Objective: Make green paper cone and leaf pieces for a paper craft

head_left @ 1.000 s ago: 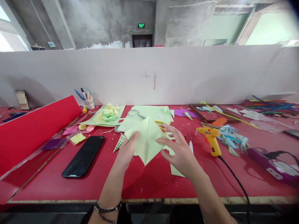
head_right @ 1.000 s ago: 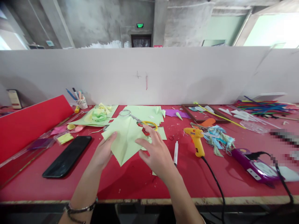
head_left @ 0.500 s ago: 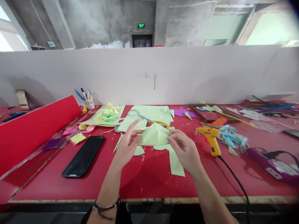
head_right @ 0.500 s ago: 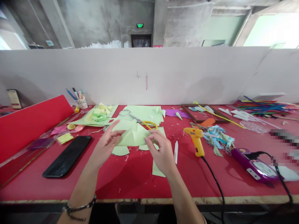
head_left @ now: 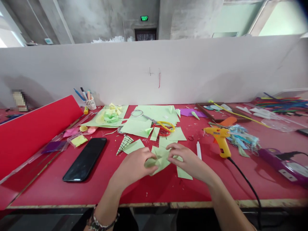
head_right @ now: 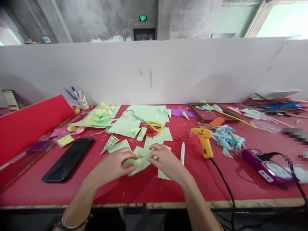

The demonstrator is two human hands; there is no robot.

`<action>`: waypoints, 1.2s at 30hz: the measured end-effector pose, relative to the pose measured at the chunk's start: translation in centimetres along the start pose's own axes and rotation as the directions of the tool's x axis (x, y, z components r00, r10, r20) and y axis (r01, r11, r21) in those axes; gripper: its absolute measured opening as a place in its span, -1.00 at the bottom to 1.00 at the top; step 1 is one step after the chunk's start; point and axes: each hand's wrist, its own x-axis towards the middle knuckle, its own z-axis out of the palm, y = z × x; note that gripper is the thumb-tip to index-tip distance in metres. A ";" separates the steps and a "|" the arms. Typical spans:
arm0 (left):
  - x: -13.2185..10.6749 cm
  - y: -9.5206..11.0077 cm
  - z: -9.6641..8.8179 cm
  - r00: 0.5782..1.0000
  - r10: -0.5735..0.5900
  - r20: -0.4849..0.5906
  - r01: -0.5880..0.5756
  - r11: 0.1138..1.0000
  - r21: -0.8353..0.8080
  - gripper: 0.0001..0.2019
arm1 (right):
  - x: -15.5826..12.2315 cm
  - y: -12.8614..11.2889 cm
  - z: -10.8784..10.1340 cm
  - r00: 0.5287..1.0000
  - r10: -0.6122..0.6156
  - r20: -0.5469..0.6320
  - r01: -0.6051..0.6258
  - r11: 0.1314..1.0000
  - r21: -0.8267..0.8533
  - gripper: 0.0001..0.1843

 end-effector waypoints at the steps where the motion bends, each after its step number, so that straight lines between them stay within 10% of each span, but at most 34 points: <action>1: -0.2 0.1 0.3 1.000 -0.005 0.015 0.004 1.000 0.028 -0.71 | -0.3 -0.1 0.2 1.000 -0.010 0.020 0.010 0.999 -0.035 -0.81; 7: -1.5 0.7 1.5 0.996 -0.017 0.090 0.001 0.985 0.171 -0.48 | -1.0 -1.1 1.0 0.981 -0.123 0.147 0.148 0.973 -0.179 -0.46; 16: -2.1 0.2 2.8 0.990 0.064 0.125 -0.079 0.989 0.122 -0.74 | -0.8 -2.0 0.8 0.966 -0.095 0.241 0.080 0.994 0.072 -0.81; 28: -2.8 -1.1 4.4 0.981 -0.189 -0.050 0.193 0.977 0.090 -0.66 | -0.9 -1.3 2.8 0.971 0.230 0.068 -0.223 0.969 -0.105 -0.78; 36: -3.2 -1.2 4.5 0.970 -0.213 -0.115 0.224 0.970 0.090 -0.67 | -1.2 -1.0 4.5 0.979 0.202 -0.026 -0.200 0.927 -0.317 -0.79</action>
